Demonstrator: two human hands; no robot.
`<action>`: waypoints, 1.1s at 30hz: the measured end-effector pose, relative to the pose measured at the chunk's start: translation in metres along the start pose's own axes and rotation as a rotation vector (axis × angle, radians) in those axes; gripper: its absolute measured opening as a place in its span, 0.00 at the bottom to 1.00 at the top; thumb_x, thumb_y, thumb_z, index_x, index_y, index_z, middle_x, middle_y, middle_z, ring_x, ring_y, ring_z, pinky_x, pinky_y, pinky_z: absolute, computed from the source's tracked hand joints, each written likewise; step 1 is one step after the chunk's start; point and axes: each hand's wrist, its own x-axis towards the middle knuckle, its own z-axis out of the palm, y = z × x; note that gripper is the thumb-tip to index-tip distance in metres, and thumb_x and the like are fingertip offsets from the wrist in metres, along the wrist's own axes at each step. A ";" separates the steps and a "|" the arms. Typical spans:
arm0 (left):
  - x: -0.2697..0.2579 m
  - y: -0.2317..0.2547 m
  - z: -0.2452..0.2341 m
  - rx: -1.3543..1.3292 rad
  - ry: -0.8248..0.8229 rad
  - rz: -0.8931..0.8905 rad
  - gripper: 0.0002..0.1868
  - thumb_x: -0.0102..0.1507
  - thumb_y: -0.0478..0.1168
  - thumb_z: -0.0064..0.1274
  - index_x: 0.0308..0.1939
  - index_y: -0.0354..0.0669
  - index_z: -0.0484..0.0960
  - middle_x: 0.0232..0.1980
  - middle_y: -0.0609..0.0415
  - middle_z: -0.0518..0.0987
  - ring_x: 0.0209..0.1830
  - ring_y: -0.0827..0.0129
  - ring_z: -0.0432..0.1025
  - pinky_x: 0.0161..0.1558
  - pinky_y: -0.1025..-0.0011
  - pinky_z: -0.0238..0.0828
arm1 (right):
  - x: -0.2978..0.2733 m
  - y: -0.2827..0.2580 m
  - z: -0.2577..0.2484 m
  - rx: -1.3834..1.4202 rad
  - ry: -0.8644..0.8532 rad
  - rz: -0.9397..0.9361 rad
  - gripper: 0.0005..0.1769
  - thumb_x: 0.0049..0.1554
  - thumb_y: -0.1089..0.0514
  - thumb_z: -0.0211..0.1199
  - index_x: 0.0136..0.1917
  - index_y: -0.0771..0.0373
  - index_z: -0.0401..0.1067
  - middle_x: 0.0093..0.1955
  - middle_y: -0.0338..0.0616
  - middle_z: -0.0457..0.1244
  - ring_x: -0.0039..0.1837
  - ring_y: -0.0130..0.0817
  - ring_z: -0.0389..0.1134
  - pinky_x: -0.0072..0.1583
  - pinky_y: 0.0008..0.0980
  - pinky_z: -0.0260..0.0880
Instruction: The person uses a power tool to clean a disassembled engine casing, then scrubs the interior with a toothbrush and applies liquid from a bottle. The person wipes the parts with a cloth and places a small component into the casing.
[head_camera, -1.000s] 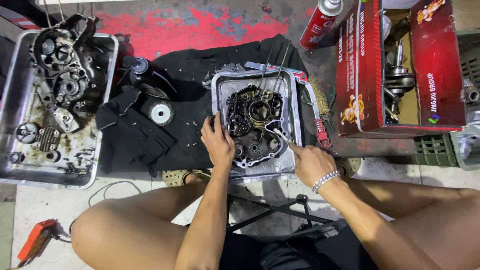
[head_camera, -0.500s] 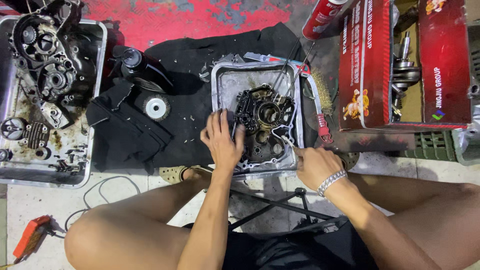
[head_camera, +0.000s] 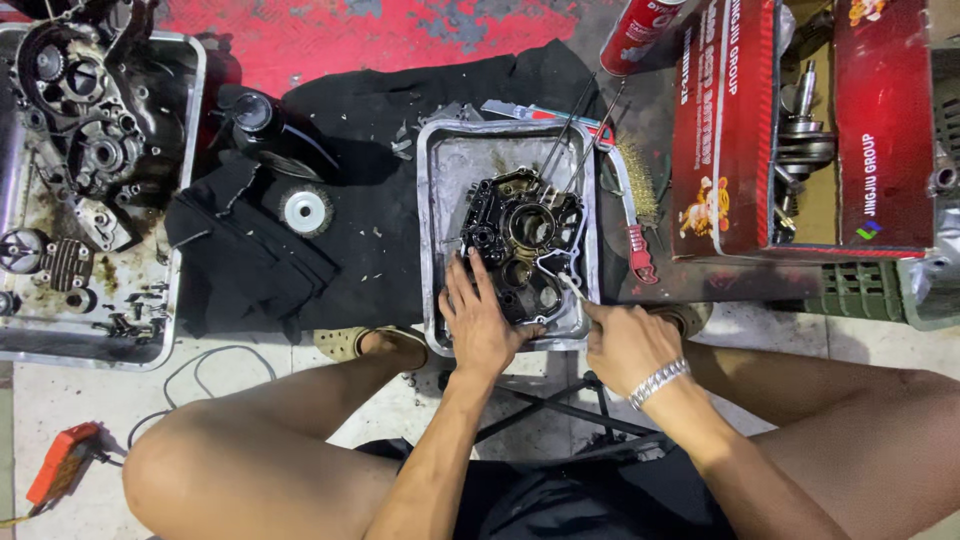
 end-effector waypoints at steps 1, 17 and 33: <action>0.001 0.000 0.000 0.001 0.015 0.000 0.81 0.33 0.57 0.80 0.77 0.34 0.39 0.78 0.28 0.47 0.79 0.39 0.43 0.71 0.40 0.43 | -0.004 0.003 0.004 0.023 0.026 0.001 0.26 0.53 0.54 0.57 0.65 0.46 0.75 0.42 0.61 0.70 0.47 0.58 0.73 0.54 0.53 0.72; 0.000 -0.010 0.002 -0.014 0.058 0.076 0.79 0.36 0.55 0.79 0.77 0.33 0.41 0.77 0.24 0.50 0.78 0.36 0.48 0.71 0.45 0.48 | -0.012 0.017 0.123 0.349 0.351 -0.062 0.25 0.57 0.56 0.59 0.68 0.55 0.72 0.43 0.58 0.69 0.43 0.58 0.71 0.47 0.51 0.71; 0.002 -0.011 0.006 0.003 0.091 0.077 0.80 0.36 0.56 0.79 0.78 0.35 0.40 0.77 0.24 0.49 0.79 0.36 0.45 0.71 0.47 0.48 | -0.020 0.022 0.101 0.409 0.308 -0.034 0.24 0.55 0.54 0.61 0.66 0.51 0.74 0.47 0.64 0.69 0.51 0.62 0.71 0.54 0.52 0.72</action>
